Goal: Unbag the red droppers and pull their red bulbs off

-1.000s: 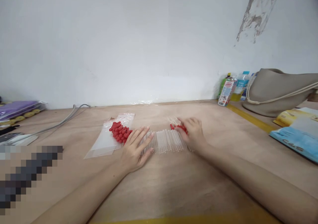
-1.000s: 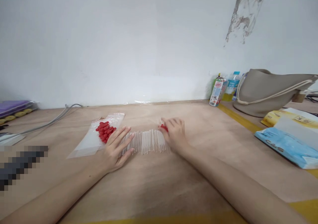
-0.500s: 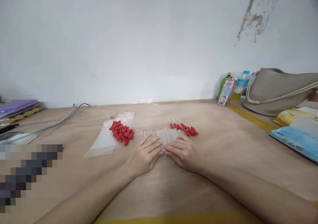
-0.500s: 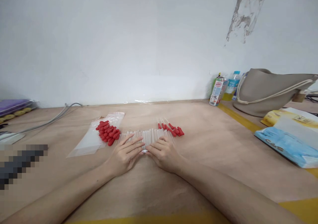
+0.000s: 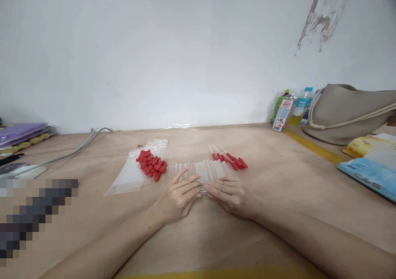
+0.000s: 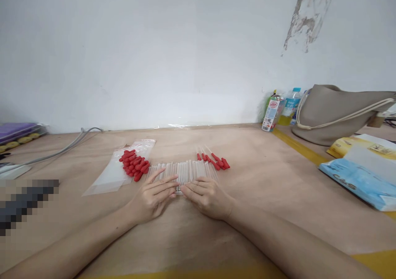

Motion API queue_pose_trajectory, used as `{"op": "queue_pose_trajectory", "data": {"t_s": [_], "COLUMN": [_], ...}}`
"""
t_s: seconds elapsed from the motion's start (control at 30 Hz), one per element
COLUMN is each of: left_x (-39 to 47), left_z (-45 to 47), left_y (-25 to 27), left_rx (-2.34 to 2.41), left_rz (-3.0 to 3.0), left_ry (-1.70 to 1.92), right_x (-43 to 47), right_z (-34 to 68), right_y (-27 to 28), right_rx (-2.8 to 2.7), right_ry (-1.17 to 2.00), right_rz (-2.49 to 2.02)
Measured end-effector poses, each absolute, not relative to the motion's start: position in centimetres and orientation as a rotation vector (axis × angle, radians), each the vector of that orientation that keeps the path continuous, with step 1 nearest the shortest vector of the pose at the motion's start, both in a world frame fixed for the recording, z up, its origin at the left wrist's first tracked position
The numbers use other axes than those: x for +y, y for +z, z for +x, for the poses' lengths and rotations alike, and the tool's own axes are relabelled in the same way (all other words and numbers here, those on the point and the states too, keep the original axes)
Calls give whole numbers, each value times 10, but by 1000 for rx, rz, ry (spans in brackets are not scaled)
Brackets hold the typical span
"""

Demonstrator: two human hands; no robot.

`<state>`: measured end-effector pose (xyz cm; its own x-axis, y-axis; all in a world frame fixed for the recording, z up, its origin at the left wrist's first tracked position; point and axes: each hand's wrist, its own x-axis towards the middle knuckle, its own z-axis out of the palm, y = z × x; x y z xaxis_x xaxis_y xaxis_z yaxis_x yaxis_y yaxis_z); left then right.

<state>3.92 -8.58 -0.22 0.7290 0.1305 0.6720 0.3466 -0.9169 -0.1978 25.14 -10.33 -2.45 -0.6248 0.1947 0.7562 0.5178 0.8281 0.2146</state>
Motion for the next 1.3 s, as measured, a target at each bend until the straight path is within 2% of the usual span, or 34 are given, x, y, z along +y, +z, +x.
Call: {"op": "queue_pose_trajectory", "data": {"t_s": [0.3, 0.47, 0.6, 0.77, 1.0, 1.3], "left_x": [-82, -61, -50, -47, -47, -49], "left_z": [24, 3, 0, 8, 15, 20], "left_y": [-5, -11, -11, -7, -8, -18], "left_rx": [-436, -879, -1151, -1114, -991, -890], "left_rz": [-2589, -2423, -2376, -2396, -2428, -2564], "left_ry": [-986, -1148, -1106, -1094, -1141, -1125], "right_x": [-103, -88, -69, -43, -24, -29], "right_z": [266, 292, 311, 338, 356, 353], "right_y": [-18, -12, -12, -23, -40, -39], "right_rx": [-2214, -1891, -1670, -1379, -1230, -1309], "right_ry": [-568, -535, -269, 107, 235, 439], "right_rz": [-494, -908, -1134, -1481, -1565, -1605]}}
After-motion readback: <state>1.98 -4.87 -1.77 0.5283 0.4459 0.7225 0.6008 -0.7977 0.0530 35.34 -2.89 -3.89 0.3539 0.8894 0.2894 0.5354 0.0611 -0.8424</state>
